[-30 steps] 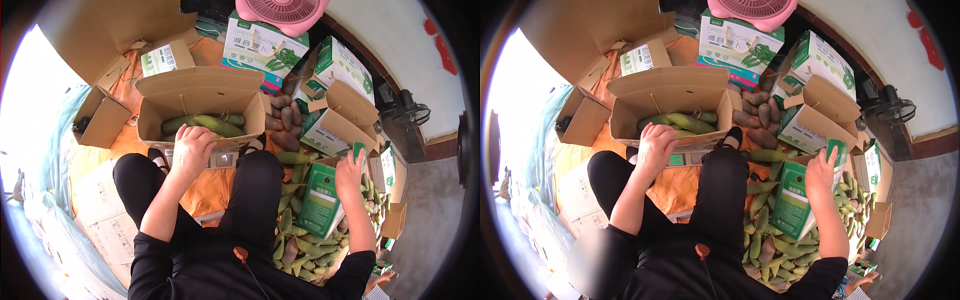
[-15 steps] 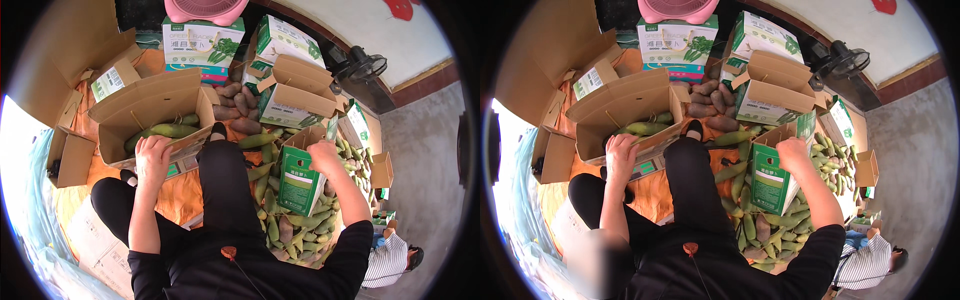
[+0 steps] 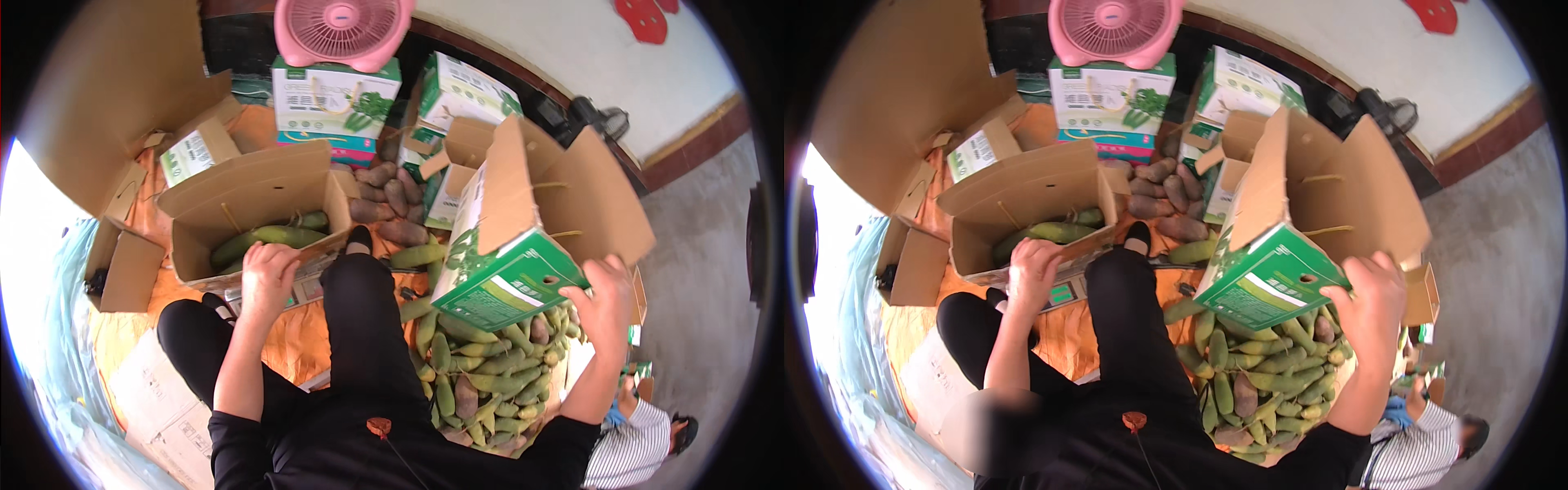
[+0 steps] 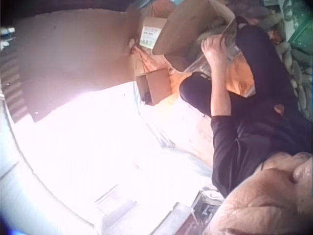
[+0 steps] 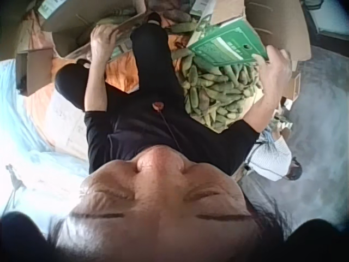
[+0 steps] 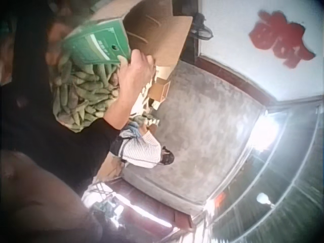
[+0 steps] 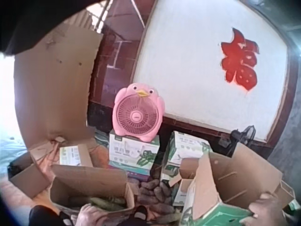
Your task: Sorting and packing green vegetables into cardboard boxes and weighing them.
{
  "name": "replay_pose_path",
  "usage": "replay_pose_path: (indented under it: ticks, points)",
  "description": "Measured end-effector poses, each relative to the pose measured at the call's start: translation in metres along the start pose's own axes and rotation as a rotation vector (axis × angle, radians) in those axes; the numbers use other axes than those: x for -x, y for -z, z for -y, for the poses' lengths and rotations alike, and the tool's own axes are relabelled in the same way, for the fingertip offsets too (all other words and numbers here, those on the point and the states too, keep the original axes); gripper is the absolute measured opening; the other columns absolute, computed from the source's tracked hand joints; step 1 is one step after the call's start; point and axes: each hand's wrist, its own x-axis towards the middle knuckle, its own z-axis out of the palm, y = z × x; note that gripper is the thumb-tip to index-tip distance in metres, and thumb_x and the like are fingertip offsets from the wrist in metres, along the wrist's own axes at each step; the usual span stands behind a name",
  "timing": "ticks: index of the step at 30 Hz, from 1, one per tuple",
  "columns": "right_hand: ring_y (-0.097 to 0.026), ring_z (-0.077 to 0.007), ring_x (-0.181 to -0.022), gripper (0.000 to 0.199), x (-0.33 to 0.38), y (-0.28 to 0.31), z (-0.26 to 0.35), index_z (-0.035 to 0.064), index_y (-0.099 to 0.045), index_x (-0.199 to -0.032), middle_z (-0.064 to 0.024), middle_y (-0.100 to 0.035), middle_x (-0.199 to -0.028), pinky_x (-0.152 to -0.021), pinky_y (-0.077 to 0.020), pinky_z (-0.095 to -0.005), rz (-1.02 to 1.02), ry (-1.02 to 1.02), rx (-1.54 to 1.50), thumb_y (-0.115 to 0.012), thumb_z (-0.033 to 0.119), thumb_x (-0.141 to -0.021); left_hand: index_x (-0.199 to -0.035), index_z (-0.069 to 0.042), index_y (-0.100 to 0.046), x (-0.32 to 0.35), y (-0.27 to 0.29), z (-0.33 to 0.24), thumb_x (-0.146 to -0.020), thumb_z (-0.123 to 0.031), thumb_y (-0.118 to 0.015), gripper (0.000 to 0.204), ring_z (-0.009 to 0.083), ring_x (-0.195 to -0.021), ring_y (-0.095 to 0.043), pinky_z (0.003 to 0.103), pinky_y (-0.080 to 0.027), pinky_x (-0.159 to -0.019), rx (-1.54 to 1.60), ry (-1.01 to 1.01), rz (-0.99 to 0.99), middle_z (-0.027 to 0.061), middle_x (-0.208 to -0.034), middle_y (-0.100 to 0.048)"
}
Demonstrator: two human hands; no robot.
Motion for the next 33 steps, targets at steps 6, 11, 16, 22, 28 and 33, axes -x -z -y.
replay_pose_path:
  ticks: [6, 11, 16, 22, 28, 33]
  points:
    - [-0.049, -0.0302, -0.076, 0.03, -0.013, 0.019, 0.023, 0.001, -0.055, -0.075, -0.0106, -0.055, -0.073, -0.067, -0.039, -0.0408, -0.374, 0.129, -0.023, -0.078, 0.011, -0.058, -0.096, -0.004, -0.066, -0.003, -0.003, -0.008, -0.078, -0.004, -0.067, 0.018, 0.0317, -0.088, -0.06, 0.039, -0.049, -0.078, 0.234, 0.008, 0.035, 0.0117, -0.092, -0.063]
    - [-0.05, -0.0298, -0.073, 0.027, -0.047, 0.023, 0.051, 0.0014, -0.057, -0.079, -0.0095, -0.056, -0.075, -0.064, -0.0406, -0.039, -0.574, 0.307, -0.105, -0.077, 0.003, -0.062, -0.107, -0.002, -0.063, -0.005, 0.016, -0.017, -0.085, -0.007, -0.065, 0.023, 0.0229, -0.094, -0.062, 0.032, -0.05, -0.083, 0.554, 0.216, 0.099, 0.0099, -0.098, -0.063]
    - [-0.051, -0.0292, -0.07, 0.026, -0.092, 0.029, 0.097, 0.0013, -0.058, -0.078, -0.0087, -0.058, -0.074, -0.063, -0.0409, -0.0385, -0.669, 0.413, -0.246, -0.077, 0.002, -0.061, -0.134, -0.003, -0.043, -0.016, 0.048, -0.025, -0.095, -0.019, -0.056, 0.044, 0.0246, -0.111, -0.057, 0.035, -0.051, -0.088, 1.329, 0.556, -0.017, 0.0149, -0.126, -0.053]
    - [-0.055, -0.0281, -0.067, 0.024, -0.162, 0.018, 0.16, 0.003, -0.061, -0.075, -0.0077, -0.061, -0.07, -0.062, -0.0426, -0.0365, -0.838, 0.761, -0.505, -0.077, 0.005, -0.057, -0.144, -0.016, -0.028, -0.039, 0.111, -0.002, -0.096, -0.054, -0.039, 0.063, 0.0382, -0.128, -0.041, 0.053, -0.05, -0.089, 1.573, 0.49, -0.173, 0.0168, -0.141, -0.04]
    - [-0.055, -0.0264, -0.071, 0.023, -0.233, -0.031, 0.243, 0.0046, -0.063, -0.077, -0.0065, -0.061, -0.073, -0.063, -0.0449, -0.0352, -0.714, 0.99, -0.791, -0.073, 0.003, -0.057, -0.139, -0.013, -0.038, -0.044, 0.167, 0.066, -0.093, -0.056, -0.044, 0.063, 0.0379, -0.121, -0.044, 0.064, -0.041, -0.093, 1.707, 0.504, -0.178, 0.0131, -0.135, -0.046]
    - [-0.057, -0.0288, -0.085, 0.021, -0.269, -0.065, 0.321, 0.0052, -0.063, -0.083, -0.0075, -0.061, -0.086, -0.071, -0.0477, -0.0395, -0.462, 0.85, -0.85, -0.074, 0.01, -0.065, -0.133, -0.01, -0.043, -0.038, 0.198, 0.13, -0.096, -0.04, -0.049, 0.049, 0.0304, -0.112, -0.057, 0.05, -0.043, -0.099, 1.617, 0.579, -0.388, 0.0138, -0.125, -0.057]
